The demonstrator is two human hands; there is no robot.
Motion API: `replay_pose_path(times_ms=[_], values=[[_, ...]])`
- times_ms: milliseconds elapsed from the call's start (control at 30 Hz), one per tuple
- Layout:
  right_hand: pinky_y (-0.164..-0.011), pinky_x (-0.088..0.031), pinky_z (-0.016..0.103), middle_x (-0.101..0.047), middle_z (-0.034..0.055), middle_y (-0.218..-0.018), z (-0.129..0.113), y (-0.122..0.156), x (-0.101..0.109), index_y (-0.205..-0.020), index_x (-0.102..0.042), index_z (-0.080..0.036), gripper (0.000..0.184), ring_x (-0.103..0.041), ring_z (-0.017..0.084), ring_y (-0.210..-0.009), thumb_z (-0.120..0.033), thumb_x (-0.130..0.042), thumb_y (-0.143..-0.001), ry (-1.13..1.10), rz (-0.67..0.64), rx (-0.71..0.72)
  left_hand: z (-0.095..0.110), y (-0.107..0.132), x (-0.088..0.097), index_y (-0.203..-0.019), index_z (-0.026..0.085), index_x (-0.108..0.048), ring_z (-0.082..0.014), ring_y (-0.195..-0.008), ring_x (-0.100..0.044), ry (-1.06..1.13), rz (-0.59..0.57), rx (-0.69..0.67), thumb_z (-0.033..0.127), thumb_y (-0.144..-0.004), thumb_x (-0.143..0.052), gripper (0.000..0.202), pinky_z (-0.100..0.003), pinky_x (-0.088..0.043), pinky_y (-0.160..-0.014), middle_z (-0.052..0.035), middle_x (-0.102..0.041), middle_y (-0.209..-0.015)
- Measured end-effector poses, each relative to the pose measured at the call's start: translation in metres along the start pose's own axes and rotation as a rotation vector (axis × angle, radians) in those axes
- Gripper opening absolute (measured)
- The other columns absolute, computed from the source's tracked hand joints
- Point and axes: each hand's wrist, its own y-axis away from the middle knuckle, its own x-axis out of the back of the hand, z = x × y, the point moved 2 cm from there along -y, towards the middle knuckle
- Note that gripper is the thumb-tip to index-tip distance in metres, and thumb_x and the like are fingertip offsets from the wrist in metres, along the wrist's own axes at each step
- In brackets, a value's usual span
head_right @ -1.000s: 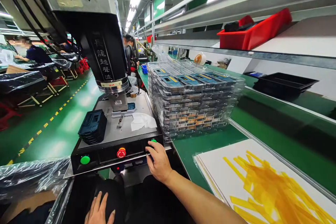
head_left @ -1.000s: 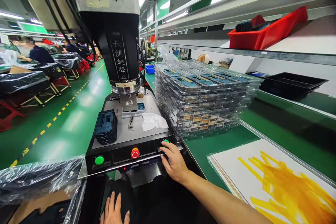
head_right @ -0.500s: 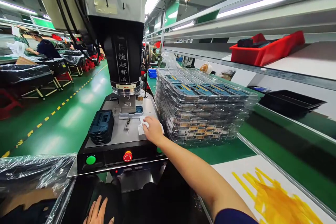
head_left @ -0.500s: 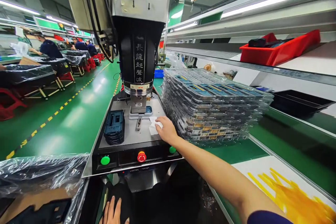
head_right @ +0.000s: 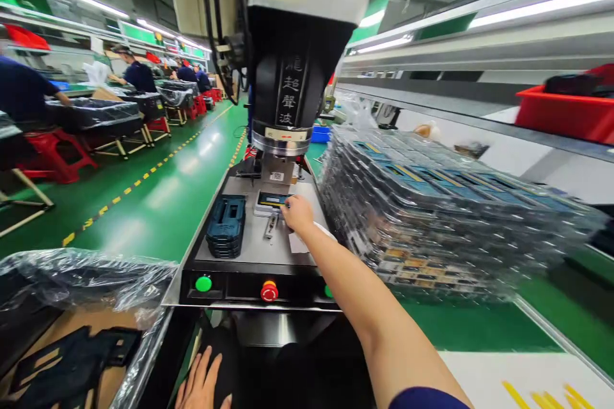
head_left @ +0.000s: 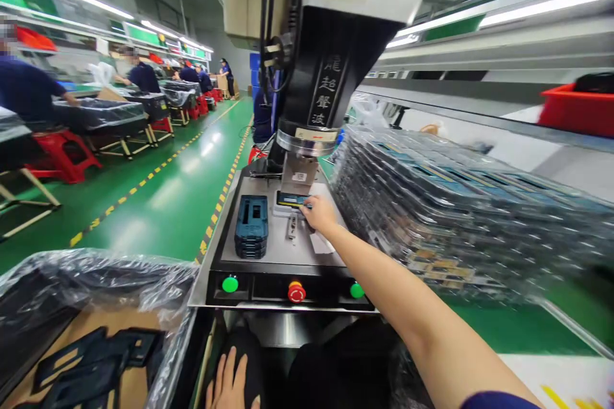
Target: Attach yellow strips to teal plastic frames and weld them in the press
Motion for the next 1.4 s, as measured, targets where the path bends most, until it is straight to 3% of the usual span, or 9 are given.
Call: replay_pose_path(times_ms=[300, 467, 667, 867, 1000, 1100, 1200, 1300, 1400], values=[[-0.098, -0.043, 0.039, -0.067, 0.0118, -0.111, -0.005, -0.022, -0.022, -0.094, -0.074, -0.017, 0.028, -0.058, 0.028, -0.109, -0.031, -0.049, -0.094, 0.022, -0.106, 0.253, -0.003, -0.009, 0.013, -0.147, 0.026, -0.029, -0.0259, -0.146, -0.002, 0.115, -0.242, 0.048, 0.03, -0.068, -0.05, 0.082, -0.048, -0.011, -0.116, -0.0007, -0.006, -0.16], [-0.096, -0.042, 0.037, -0.066, 0.0116, -0.115, -0.007, -0.018, -0.023, -0.099, -0.072, -0.015, 0.03, -0.058, 0.027, -0.111, -0.026, -0.045, -0.095, 0.115, -0.102, 0.331, -0.006, -0.006, 0.019, -0.146, 0.027, -0.03, -0.0242, -0.146, -0.002, 0.201, -0.231, 0.022, 0.027, -0.065, -0.049, 0.083, -0.048, -0.01, -0.116, 0.0003, -0.008, -0.16], [-0.079, -0.044, 0.037, -0.069, 0.0154, -0.097, -0.014, -0.012, -0.016, -0.09, -0.069, -0.013, 0.034, -0.064, 0.028, -0.093, -0.028, -0.041, -0.097, 0.246, -0.044, 0.284, -0.003, -0.007, 0.02, -0.146, 0.023, -0.032, -0.0273, -0.146, -0.001, 0.206, -0.23, 0.006, 0.036, -0.065, -0.051, 0.084, -0.049, -0.009, -0.116, -0.003, -0.008, -0.16], [-0.078, -0.044, 0.033, -0.069, 0.0112, -0.105, -0.016, 0.004, -0.001, -0.094, -0.068, -0.014, 0.029, -0.064, 0.025, -0.092, -0.027, -0.043, -0.097, 0.279, 0.014, 0.352, -0.004, -0.007, 0.016, -0.146, 0.024, -0.031, -0.0264, -0.146, 0.001, 0.215, -0.23, 0.008, 0.039, -0.065, -0.052, 0.085, -0.046, -0.009, -0.116, -0.0013, -0.006, -0.16], [-0.08, -0.046, 0.032, -0.069, 0.0086, -0.101, -0.016, 0.043, 0.024, -0.091, -0.067, -0.014, 0.028, -0.064, 0.022, -0.088, -0.026, -0.042, -0.097, 0.23, 0.187, 0.521, -0.005, -0.004, 0.015, -0.147, 0.023, -0.03, -0.0273, -0.146, 0.001, 0.202, -0.208, 0.002, 0.036, -0.066, -0.052, 0.085, -0.047, -0.009, -0.115, -0.0018, -0.005, -0.16], [-0.081, -0.049, 0.032, -0.069, 0.0078, -0.097, -0.016, 0.093, 0.05, -0.091, -0.066, -0.015, 0.029, -0.064, 0.02, -0.086, -0.029, -0.041, -0.098, 0.118, 0.375, 0.654, -0.005, 0.002, 0.018, -0.146, 0.022, -0.031, -0.0262, -0.146, -0.002, 0.2, -0.169, -0.004, 0.031, -0.067, -0.052, 0.083, -0.045, -0.012, -0.116, -0.0014, -0.007, -0.16], [-0.084, -0.05, 0.03, -0.068, 0.0076, -0.097, -0.013, 0.153, 0.07, -0.096, -0.064, -0.016, 0.021, -0.064, 0.019, -0.089, -0.027, -0.045, -0.096, -0.032, 0.429, 0.703, -0.003, 0.009, 0.023, -0.144, 0.016, -0.037, -0.0258, -0.146, -0.01, 0.24, -0.126, 0.029, 0.029, -0.07, -0.052, 0.076, -0.04, -0.015, -0.116, -0.0064, -0.016, -0.159], [-0.084, -0.051, 0.027, -0.067, 0.0068, -0.099, -0.007, 0.21, 0.073, -0.099, -0.063, -0.019, 0.017, -0.065, 0.017, -0.09, -0.027, -0.048, -0.095, -0.185, 0.358, 0.694, 0.004, 0.02, 0.034, -0.141, 0.008, -0.039, -0.0237, -0.142, -0.025, 0.425, 0.011, 0.054, 0.032, -0.08, -0.046, 0.066, -0.035, -0.019, -0.116, -0.0138, -0.033, -0.152], [-0.077, -0.052, 0.023, -0.067, 0.0044, -0.095, -0.001, 0.253, 0.057, -0.095, -0.063, -0.022, 0.018, -0.065, 0.014, -0.085, -0.03, -0.046, -0.096, -0.342, 0.094, 0.607, 0.02, 0.034, 0.051, -0.141, 0.006, -0.036, -0.0222, -0.138, -0.032, 0.622, 0.168, -0.02, 0.04, -0.085, -0.041, 0.065, -0.033, -0.024, -0.115, -0.0159, -0.037, -0.149]])
